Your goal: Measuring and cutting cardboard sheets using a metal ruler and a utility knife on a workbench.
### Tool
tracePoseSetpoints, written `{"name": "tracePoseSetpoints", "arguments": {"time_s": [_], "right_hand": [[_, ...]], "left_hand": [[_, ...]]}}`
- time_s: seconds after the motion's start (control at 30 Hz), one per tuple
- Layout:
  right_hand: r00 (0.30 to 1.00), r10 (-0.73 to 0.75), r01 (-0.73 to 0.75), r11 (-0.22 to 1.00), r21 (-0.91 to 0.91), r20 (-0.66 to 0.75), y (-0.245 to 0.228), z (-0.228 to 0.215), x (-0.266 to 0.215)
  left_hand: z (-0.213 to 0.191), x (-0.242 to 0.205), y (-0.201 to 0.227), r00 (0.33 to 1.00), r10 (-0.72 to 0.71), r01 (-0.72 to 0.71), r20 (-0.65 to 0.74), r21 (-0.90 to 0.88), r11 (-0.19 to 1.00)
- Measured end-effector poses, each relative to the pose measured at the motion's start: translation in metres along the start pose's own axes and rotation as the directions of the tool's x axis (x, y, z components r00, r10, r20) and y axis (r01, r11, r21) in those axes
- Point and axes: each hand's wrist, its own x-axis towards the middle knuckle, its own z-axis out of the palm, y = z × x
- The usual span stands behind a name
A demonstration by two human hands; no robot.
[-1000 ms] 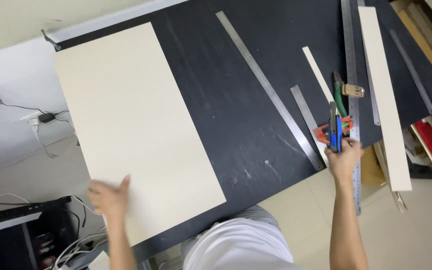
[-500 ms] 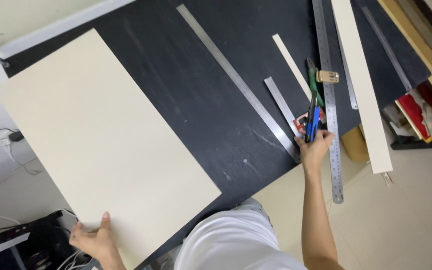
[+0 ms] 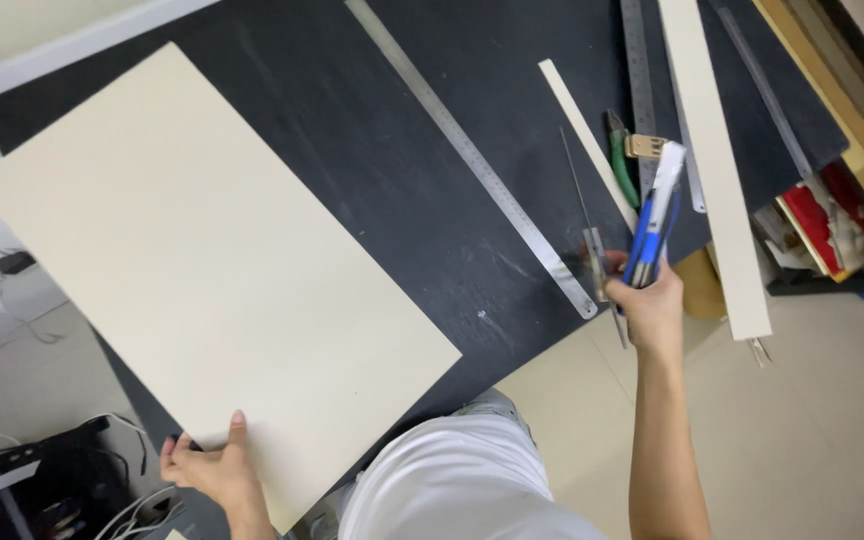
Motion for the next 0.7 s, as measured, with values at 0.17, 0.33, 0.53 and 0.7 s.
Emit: {"name": "tracePoseSetpoints", "arguments": {"time_s": [0.17, 0.33, 0.53, 0.7], "right_hand": [[0.898, -0.035, -0.285, 0.713, 0.64, 0.439, 0.03, -0.033, 0.007], [0.664, -0.358, -0.45, 0.511, 0.732, 0.657, 0.032, -0.029, -0.002], [0.486, -0.57, -0.46, 0.477, 0.749, 0.662, 0.002, -0.033, -0.017], [0.438, -0.6, -0.479, 0.474, 0.739, 0.669, -0.016, -0.029, -0.023]], "left_hand": [[-0.001, -0.001, 0.004, 0.999, -0.049, 0.049, 0.007, -0.013, 0.999], [-0.003, 0.0, 0.01, 0.996, -0.073, 0.074, 0.045, -0.018, 0.997], [-0.002, -0.001, 0.004, 0.999, -0.041, 0.043, 0.034, -0.066, 0.997], [-0.004, -0.002, 0.008, 0.998, -0.05, 0.051, 0.036, -0.022, 0.998]]}}
